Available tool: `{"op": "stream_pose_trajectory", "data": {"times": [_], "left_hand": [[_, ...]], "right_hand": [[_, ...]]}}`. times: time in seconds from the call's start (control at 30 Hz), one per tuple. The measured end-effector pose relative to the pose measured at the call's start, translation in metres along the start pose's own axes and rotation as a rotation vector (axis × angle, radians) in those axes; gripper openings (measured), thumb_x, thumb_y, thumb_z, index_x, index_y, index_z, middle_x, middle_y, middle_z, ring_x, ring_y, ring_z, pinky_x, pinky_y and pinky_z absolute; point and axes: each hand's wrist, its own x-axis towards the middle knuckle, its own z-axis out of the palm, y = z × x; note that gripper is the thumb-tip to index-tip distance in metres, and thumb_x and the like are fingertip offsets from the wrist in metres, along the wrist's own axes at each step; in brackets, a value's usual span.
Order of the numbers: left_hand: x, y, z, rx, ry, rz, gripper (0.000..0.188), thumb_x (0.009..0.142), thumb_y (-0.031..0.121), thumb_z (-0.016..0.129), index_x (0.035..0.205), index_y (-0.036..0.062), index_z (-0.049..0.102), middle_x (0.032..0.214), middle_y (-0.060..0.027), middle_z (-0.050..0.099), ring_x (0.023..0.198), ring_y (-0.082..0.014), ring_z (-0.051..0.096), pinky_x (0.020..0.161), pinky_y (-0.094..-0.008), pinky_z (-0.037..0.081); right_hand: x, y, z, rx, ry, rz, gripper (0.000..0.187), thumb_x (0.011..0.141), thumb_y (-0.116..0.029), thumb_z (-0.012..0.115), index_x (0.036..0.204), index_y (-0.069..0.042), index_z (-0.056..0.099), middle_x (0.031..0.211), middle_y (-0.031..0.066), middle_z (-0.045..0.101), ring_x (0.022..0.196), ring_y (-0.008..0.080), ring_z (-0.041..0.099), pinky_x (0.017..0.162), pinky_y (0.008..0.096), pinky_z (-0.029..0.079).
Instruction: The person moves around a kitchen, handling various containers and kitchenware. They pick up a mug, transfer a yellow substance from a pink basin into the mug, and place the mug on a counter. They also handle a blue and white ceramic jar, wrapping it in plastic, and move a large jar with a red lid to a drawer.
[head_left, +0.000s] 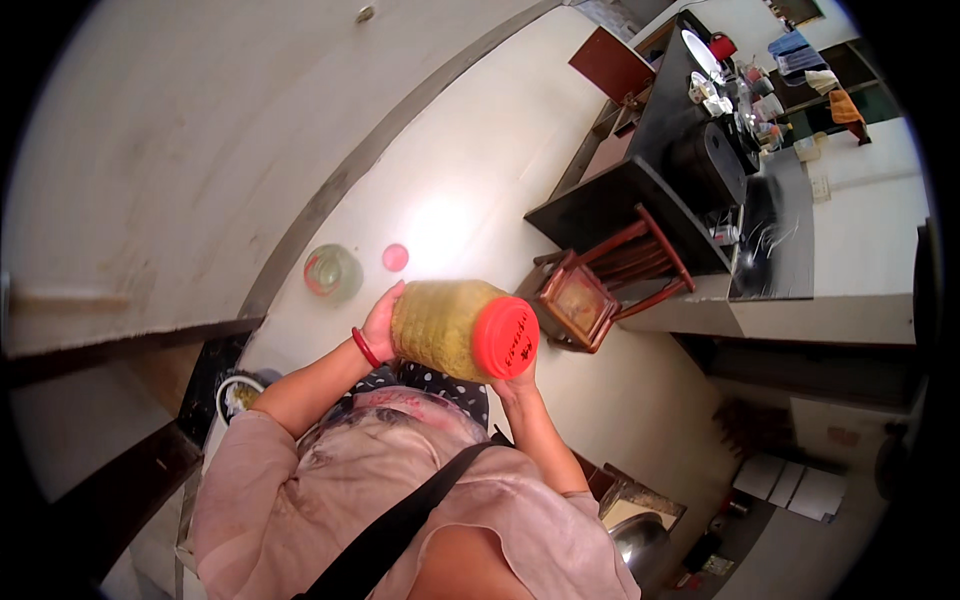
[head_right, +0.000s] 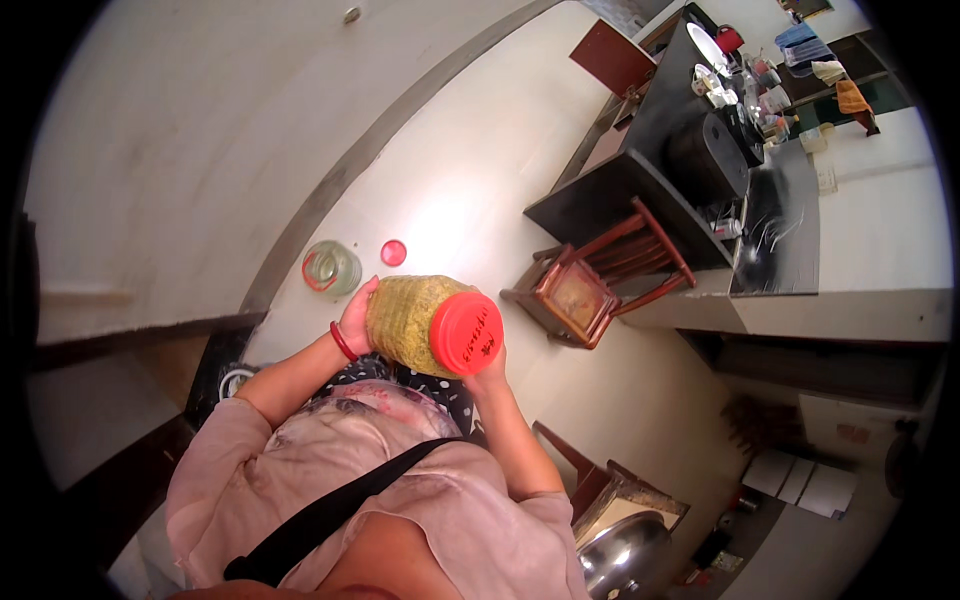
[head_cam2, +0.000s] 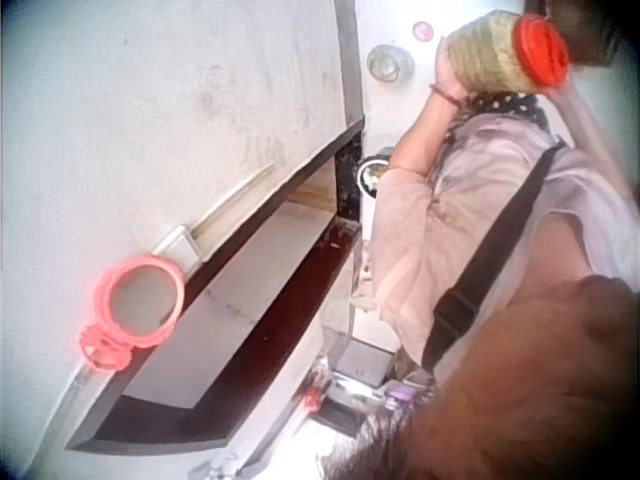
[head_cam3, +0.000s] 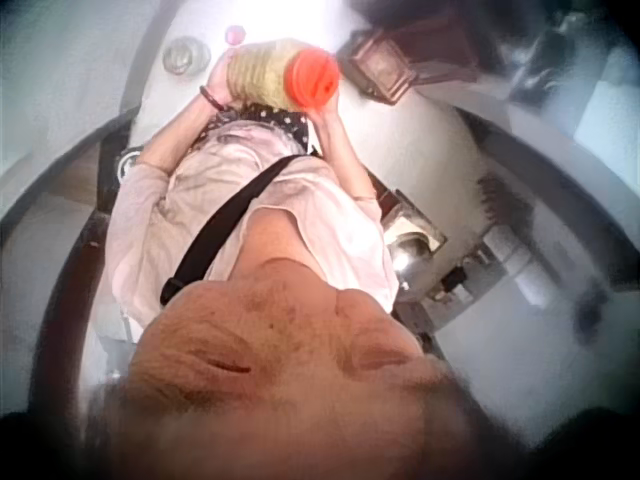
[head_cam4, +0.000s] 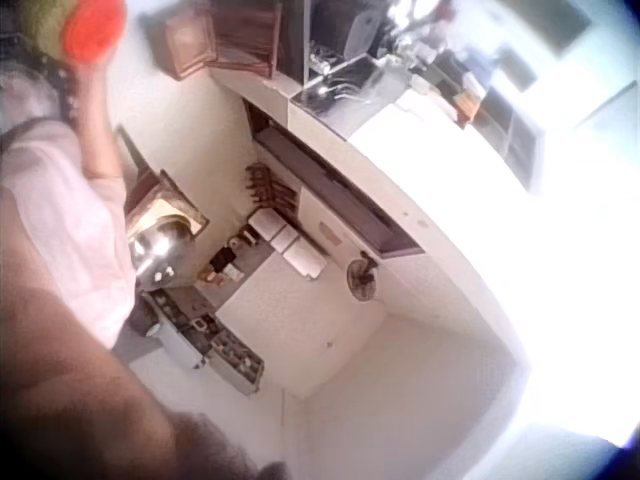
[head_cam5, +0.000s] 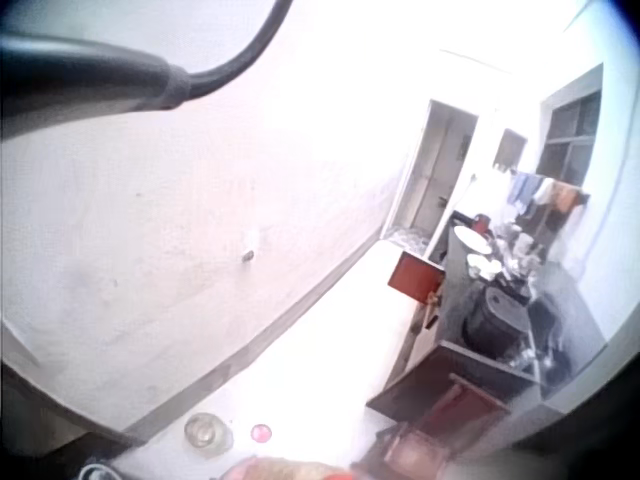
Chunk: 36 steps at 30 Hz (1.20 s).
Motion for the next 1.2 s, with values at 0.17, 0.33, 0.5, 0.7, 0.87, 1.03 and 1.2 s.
{"op": "stream_pose_trajectory", "data": {"times": [0.17,0.33,0.5,0.7,0.87,1.03,1.2], "left_hand": [[0.136,0.059,0.024,0.007,-0.028,-0.073,0.049,0.090,0.038,0.035,0.120,0.0005,0.044,0.119,-0.0138,0.052,0.110,-0.0249,0.050,0.096,-0.0386,0.037],[0.280,0.122,0.067,0.114,0.015,-0.021,0.046,0.090,0.036,0.036,0.118,0.0008,0.046,0.118,-0.0137,0.052,0.108,-0.0236,0.051,0.094,-0.0378,0.039],[0.408,0.180,0.095,0.051,0.028,-0.117,0.045,0.092,0.037,0.036,0.120,0.0031,0.046,0.118,-0.0105,0.053,0.108,-0.0208,0.051,0.094,-0.0350,0.038],[0.560,0.259,0.142,0.081,0.045,-0.195,0.046,0.092,0.038,0.036,0.120,0.0030,0.046,0.120,-0.0099,0.052,0.109,-0.0210,0.050,0.095,-0.0349,0.037],[0.713,0.325,0.156,0.173,0.097,-0.323,0.045,0.091,0.040,0.039,0.116,0.0034,0.048,0.115,-0.0102,0.054,0.106,-0.0206,0.052,0.092,-0.0350,0.041],[0.854,0.374,0.173,0.305,0.139,-0.561,0.049,0.089,0.044,0.041,0.116,0.0033,0.048,0.115,-0.0104,0.054,0.106,-0.0205,0.052,0.092,-0.0346,0.041],[0.983,0.375,0.180,0.587,0.261,-0.653,0.053,0.087,0.048,0.043,0.114,0.0032,0.049,0.110,-0.0114,0.055,0.103,-0.0192,0.053,0.087,-0.0343,0.044]], "right_hand": [[0.120,-0.066,-0.003,0.011,-0.022,-0.013,0.033,0.089,-0.027,0.047,0.116,-0.007,0.050,0.111,0.0070,0.056,0.101,0.0195,0.054,0.088,0.0344,0.045],[0.261,-0.136,-0.007,0.013,0.056,-0.030,0.039,0.090,-0.031,0.045,0.120,-0.008,0.046,0.115,0.0067,0.053,0.105,0.0200,0.052,0.091,0.0354,0.042],[0.378,-0.216,0.017,0.008,0.072,0.002,0.044,0.089,-0.030,0.045,0.127,-0.008,0.039,0.122,0.0077,0.049,0.109,0.0205,0.050,0.094,0.0364,0.040],[0.520,-0.289,0.036,0.028,0.160,-0.019,0.043,0.090,-0.028,0.044,0.127,-0.008,0.039,0.123,0.0075,0.048,0.111,0.0210,0.048,0.095,0.0376,0.039],[0.649,-0.324,0.029,0.068,0.286,-0.144,0.046,0.092,-0.029,0.037,0.132,-0.007,0.033,0.125,0.0090,0.045,0.112,0.0224,0.046,0.096,0.0382,0.038],[0.748,-0.356,0.000,0.192,0.472,-0.213,0.045,0.092,-0.030,0.036,0.132,-0.008,0.032,0.127,0.0086,0.043,0.115,0.0223,0.043,0.097,0.0383,0.036],[0.823,-0.399,-0.030,0.240,0.612,-0.255,0.045,0.091,-0.037,0.039,0.126,-0.007,0.039,0.126,0.0072,0.044,0.114,0.0211,0.044,0.096,0.0371,0.037]]}}
